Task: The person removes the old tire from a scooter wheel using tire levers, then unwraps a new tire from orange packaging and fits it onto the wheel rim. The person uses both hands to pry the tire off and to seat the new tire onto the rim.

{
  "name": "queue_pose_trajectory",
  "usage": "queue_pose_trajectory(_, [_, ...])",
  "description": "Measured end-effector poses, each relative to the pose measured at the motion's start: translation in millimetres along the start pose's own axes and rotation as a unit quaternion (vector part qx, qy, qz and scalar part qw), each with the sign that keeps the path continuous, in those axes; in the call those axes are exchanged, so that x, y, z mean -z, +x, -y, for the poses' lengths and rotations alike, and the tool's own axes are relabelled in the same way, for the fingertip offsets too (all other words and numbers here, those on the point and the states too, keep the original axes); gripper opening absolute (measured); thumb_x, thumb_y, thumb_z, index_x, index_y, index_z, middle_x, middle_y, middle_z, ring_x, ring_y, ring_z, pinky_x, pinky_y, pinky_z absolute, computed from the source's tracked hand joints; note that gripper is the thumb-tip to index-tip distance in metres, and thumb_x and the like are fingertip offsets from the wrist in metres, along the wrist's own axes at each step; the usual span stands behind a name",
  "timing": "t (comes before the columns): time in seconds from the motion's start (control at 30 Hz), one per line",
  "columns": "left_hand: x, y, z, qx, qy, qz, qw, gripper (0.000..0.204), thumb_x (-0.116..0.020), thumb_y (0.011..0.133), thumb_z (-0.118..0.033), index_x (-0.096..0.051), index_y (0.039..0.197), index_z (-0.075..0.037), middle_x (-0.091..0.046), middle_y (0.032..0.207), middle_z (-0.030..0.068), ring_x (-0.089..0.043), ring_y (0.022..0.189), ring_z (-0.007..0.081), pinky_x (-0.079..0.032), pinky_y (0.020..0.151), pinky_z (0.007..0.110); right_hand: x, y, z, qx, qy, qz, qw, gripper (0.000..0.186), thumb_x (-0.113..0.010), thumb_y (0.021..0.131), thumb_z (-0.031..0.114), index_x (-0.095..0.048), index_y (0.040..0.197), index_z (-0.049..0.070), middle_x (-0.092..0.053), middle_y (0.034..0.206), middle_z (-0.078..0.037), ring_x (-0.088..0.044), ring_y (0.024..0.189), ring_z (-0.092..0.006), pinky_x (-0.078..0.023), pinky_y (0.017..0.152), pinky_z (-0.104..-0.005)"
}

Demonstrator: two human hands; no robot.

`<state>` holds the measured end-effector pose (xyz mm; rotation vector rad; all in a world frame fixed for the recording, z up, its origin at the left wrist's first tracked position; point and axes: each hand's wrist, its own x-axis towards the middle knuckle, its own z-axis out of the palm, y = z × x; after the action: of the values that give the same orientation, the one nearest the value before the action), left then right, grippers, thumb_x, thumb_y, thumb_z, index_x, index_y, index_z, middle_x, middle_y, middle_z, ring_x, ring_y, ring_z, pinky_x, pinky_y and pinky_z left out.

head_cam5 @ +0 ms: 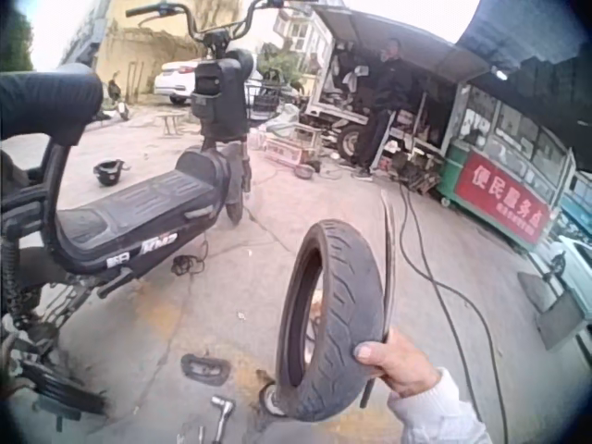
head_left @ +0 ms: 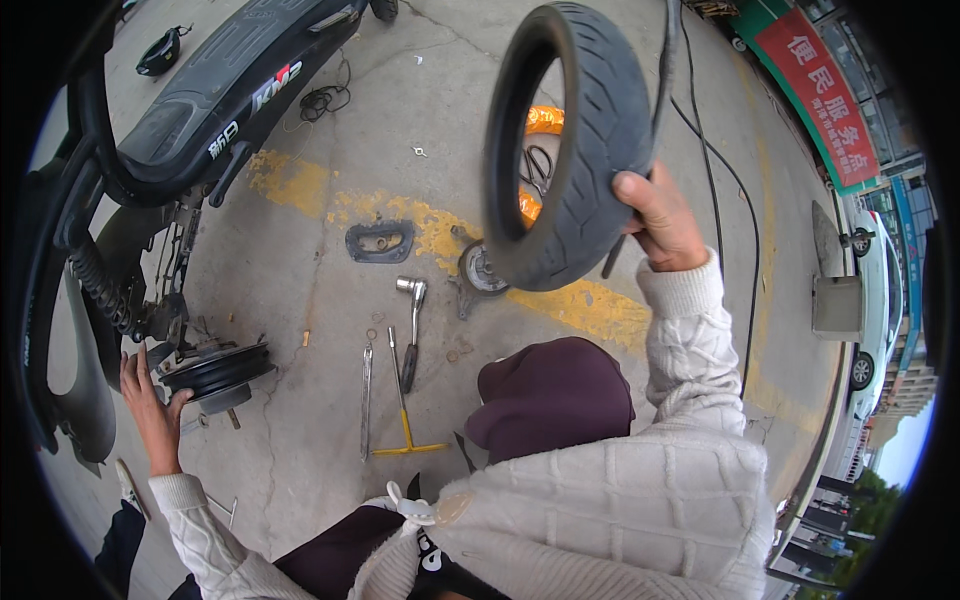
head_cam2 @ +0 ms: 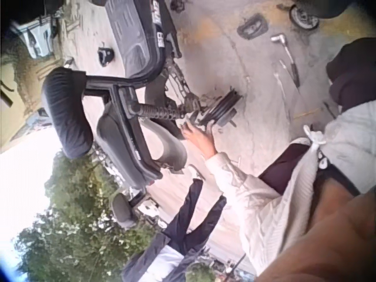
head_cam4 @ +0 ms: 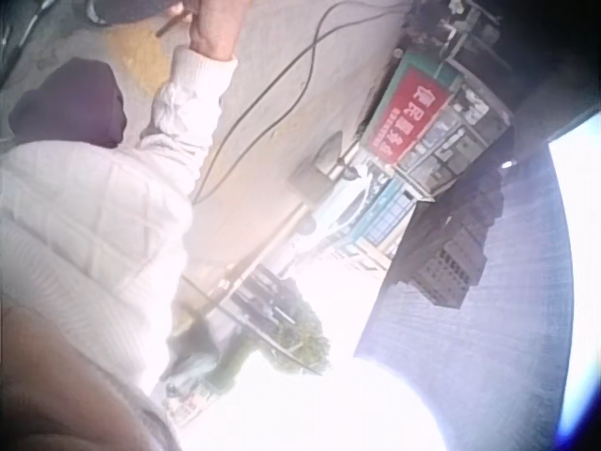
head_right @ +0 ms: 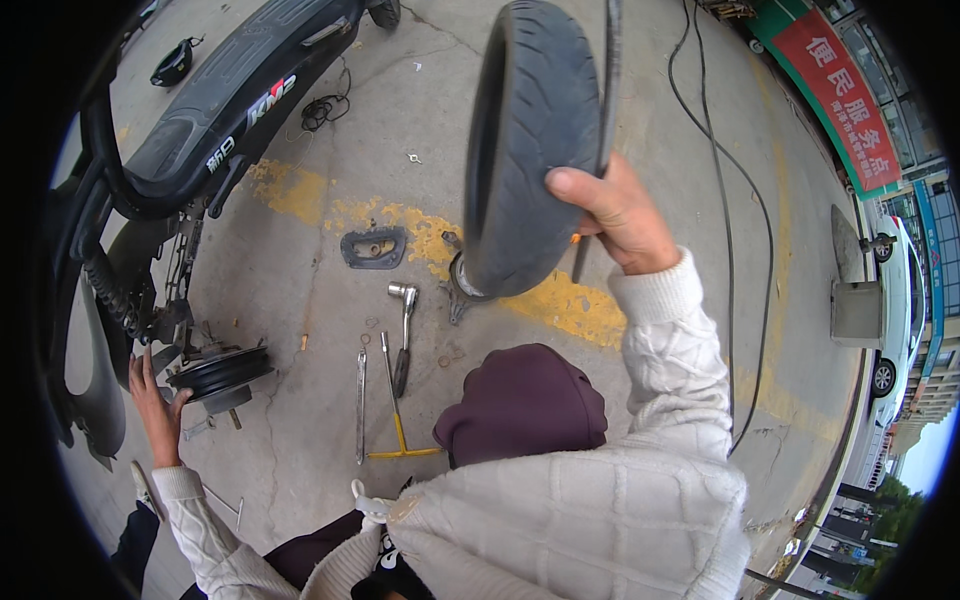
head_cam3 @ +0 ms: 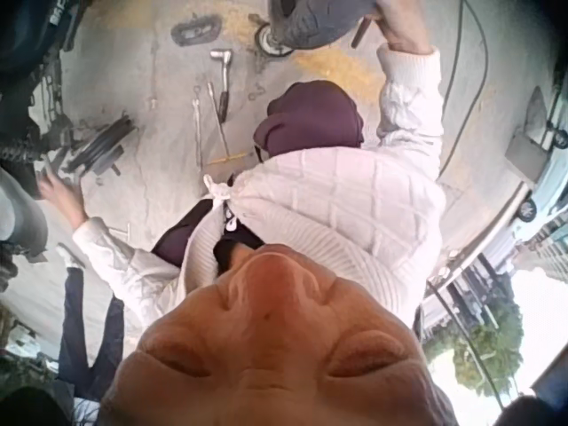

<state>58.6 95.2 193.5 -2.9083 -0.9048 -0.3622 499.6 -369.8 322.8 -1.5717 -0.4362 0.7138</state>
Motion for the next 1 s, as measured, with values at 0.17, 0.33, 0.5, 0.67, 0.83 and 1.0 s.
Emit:
queue_pose_trajectory(0.17, [9,34,-67,-0.083,-0.001,0.035,0.996,0.087,-0.078,0.069,-0.037,-0.043,0.143,-0.011,-0.040,0.144,0.0177,-0.031,0.139,0.0384,-0.027,0.113,0.049,104,-18,-12,0.064,-0.322,-0.181,0.927,0.058,-0.085,0.071,0.035,-0.063,0.107,-0.005,-0.068,0.092,-0.006,-0.062,0.081,-0.0129,-0.050,0.072,-0.0277])
queue_pose_trajectory(0.33, [-11,58,-132,-0.117,-0.104,0.105,0.982,0.079,-0.082,0.067,-0.025,-0.048,0.137,-0.008,-0.041,0.142,0.0175,-0.031,0.138,0.0394,-0.027,0.113,0.049,218,-6,-106,-0.061,-0.675,-0.361,0.641,0.046,-0.077,0.078,0.040,-0.067,0.098,-0.001,-0.068,0.083,-0.024,-0.067,0.081,-0.0390,-0.052,0.071,-0.0424])
queue_pose_trajectory(0.5, [-68,62,-212,-0.166,-0.279,0.193,0.926,0.073,-0.083,0.069,-0.016,-0.051,0.133,-0.007,-0.044,0.137,0.0180,-0.038,0.133,0.0399,-0.035,0.108,0.047,186,32,-213,-0.036,-0.510,-0.337,0.791,0.030,-0.069,0.088,0.031,-0.068,0.089,0.001,-0.063,0.072,-0.023,-0.065,0.068,-0.0375,-0.048,0.062,-0.0433])
queue_pose_trajectory(0.67, [-142,72,-321,-0.006,-0.517,0.324,0.792,0.055,-0.071,0.088,-0.021,-0.050,0.135,-0.001,-0.052,0.132,0.0153,-0.050,0.124,0.0295,-0.041,0.104,0.038,18,135,-282,0.030,-0.345,-0.007,0.938,0.027,-0.069,0.085,0.028,-0.070,0.098,0.005,-0.068,0.084,-0.019,-0.067,0.080,-0.0351,-0.050,0.070,-0.0436])
queue_pose_trajectory(0.83, [-182,66,-387,0.235,-0.664,0.305,0.641,0.049,-0.069,0.090,-0.019,-0.053,0.132,0.000,-0.056,0.127,0.0141,-0.053,0.120,0.0267,-0.044,0.099,0.036,-98,218,-308,0.150,-0.517,0.160,0.828,0.016,-0.065,0.081,0.017,-0.071,0.090,0.005,-0.069,0.091,-0.019,-0.067,0.090,-0.0368,-0.053,0.074,-0.0484])
queue_pose_trajectory(1.0, [-91,125,-391,-0.055,-0.397,0.132,0.907,0.040,-0.071,0.084,-0.013,-0.059,0.120,0.000,-0.058,0.116,0.0172,-0.053,0.113,0.0351,-0.042,0.097,0.041,-158,263,-310,0.212,-0.500,0.172,0.822,0.017,-0.063,0.079,0.011,-0.071,0.092,0.004,-0.068,0.104,-0.017,-0.064,0.102,-0.0345,-0.049,0.083,-0.0477])
